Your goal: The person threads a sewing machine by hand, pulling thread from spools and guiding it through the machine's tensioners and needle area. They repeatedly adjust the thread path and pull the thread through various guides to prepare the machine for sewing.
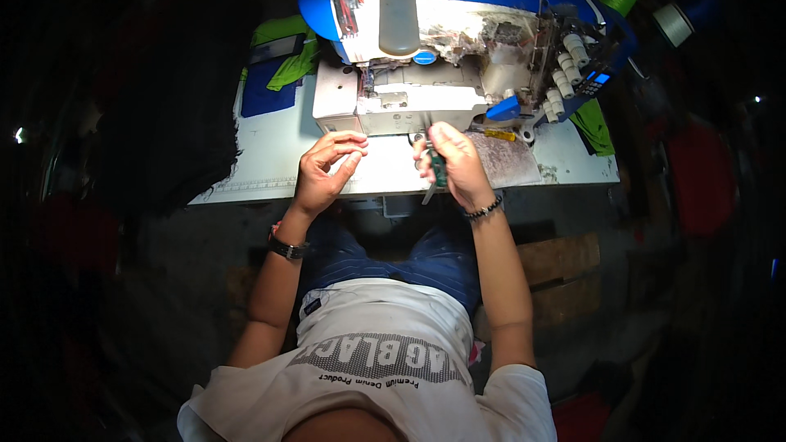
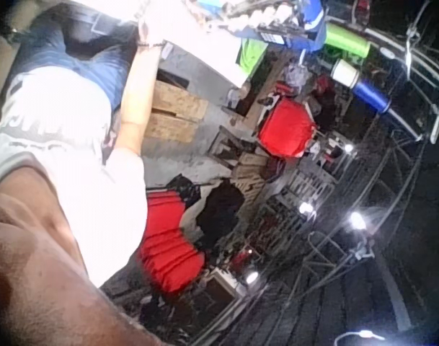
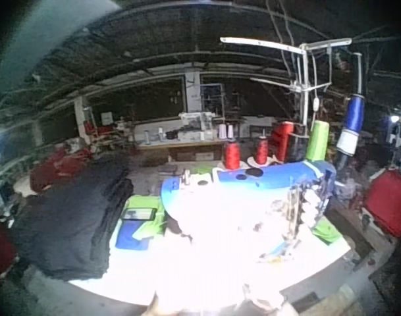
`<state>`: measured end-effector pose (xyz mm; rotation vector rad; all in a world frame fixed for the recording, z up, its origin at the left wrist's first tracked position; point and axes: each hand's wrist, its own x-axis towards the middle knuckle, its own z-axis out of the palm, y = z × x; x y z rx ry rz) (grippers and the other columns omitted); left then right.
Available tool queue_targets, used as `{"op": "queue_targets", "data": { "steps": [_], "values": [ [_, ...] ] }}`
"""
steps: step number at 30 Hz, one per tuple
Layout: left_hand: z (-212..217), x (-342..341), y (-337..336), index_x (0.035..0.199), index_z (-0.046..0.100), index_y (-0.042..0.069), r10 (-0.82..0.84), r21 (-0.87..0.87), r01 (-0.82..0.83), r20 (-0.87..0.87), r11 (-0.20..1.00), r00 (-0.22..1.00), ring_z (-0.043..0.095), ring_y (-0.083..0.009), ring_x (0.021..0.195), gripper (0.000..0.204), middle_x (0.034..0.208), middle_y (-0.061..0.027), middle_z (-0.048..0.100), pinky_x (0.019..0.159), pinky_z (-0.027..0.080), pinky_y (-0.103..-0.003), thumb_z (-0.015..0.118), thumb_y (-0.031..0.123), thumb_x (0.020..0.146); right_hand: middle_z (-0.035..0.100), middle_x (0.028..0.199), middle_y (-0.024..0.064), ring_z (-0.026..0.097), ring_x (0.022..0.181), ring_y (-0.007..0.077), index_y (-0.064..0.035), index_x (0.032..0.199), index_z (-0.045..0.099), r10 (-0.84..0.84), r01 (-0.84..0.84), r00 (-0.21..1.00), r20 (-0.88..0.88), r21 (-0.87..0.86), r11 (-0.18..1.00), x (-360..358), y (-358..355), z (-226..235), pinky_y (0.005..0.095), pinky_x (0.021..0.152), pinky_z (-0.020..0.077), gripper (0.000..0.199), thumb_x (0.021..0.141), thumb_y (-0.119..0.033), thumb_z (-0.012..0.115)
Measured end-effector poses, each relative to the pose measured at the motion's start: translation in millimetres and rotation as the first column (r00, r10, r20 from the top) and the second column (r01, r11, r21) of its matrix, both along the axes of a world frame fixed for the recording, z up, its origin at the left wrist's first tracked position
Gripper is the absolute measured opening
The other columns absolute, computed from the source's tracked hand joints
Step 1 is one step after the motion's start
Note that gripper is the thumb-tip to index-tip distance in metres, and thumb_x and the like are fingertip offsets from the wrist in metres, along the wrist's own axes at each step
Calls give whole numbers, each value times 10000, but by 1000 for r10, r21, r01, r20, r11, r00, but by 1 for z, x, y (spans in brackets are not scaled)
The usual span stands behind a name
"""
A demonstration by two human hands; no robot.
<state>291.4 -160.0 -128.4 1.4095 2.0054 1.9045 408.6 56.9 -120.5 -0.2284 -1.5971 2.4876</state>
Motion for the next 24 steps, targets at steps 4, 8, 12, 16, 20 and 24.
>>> {"op": "queue_targets", "data": {
  "steps": [4, 8, 12, 16, 20, 24],
  "values": [
    [-16, -4, 4, 991, 694, -38, -115, 69, 99, 279, 993, 953, 600, -212, 1085, 140, 1167, -157, 618, 929, 520, -326, 598, -35, 890, 625, 680, 47, 591, 515, 111, -42, 1004, 635, -24, -29, 991, 130, 392, 919, -16, -13, 4, 250, 485, 468, 249, 998, -270, 535],
    [-21, -7, 3, 996, 698, -39, -148, 111, 116, 347, 987, 926, 592, -221, 1102, 151, 1186, -170, 618, 944, 511, -330, 582, -31, 899, 619, 633, 138, 620, 529, 277, -32, 808, 644, -129, 218, 973, -194, 954, 208, -26, -34, 15, 375, 527, 478, 297, 896, -315, 656],
    [-18, -10, 1, 993, 704, -32, -156, 99, 130, 330, 987, 931, 591, -231, 1111, 153, 1184, -177, 626, 969, 484, -341, 587, -25, 894, 627, 618, 118, 625, 554, 292, -54, 741, 619, 0, 260, 965, -260, 964, -59, -31, -36, 22, 369, 516, 485, 299, 840, -323, 704],
    [-15, -13, 0, 983, 704, -37, -179, 75, 163, 338, 984, 924, 593, -225, 1114, 141, 1188, -172, 619, 970, 478, -338, 598, -22, 891, 624, 633, 99, 632, 559, 265, -80, 742, 591, 108, 337, 940, -325, 932, -130, -40, -37, 18, 366, 510, 493, 272, 826, -309, 710],
    [-13, -15, -1, 984, 703, -41, -203, 84, 185, 349, 979, 915, 598, -225, 1109, 141, 1184, -168, 616, 964, 482, -331, 599, -27, 890, 619, 626, 106, 640, 578, 286, -72, 787, 570, 152, 323, 941, -302, 937, -135, -48, -43, 19, 385, 555, 511, 231, 811, -264, 695],
    [-12, -20, -3, 991, 707, -36, -184, 59, 175, 359, 983, 915, 596, -219, 1103, 148, 1163, -159, 629, 967, 469, -323, 604, -19, 887, 612, 622, 115, 634, 579, 297, -64, 772, 567, 124, 312, 946, -299, 945, -101, -54, -44, 12, 388, 545, 503, 259, 822, -280, 700]
  ]
}}
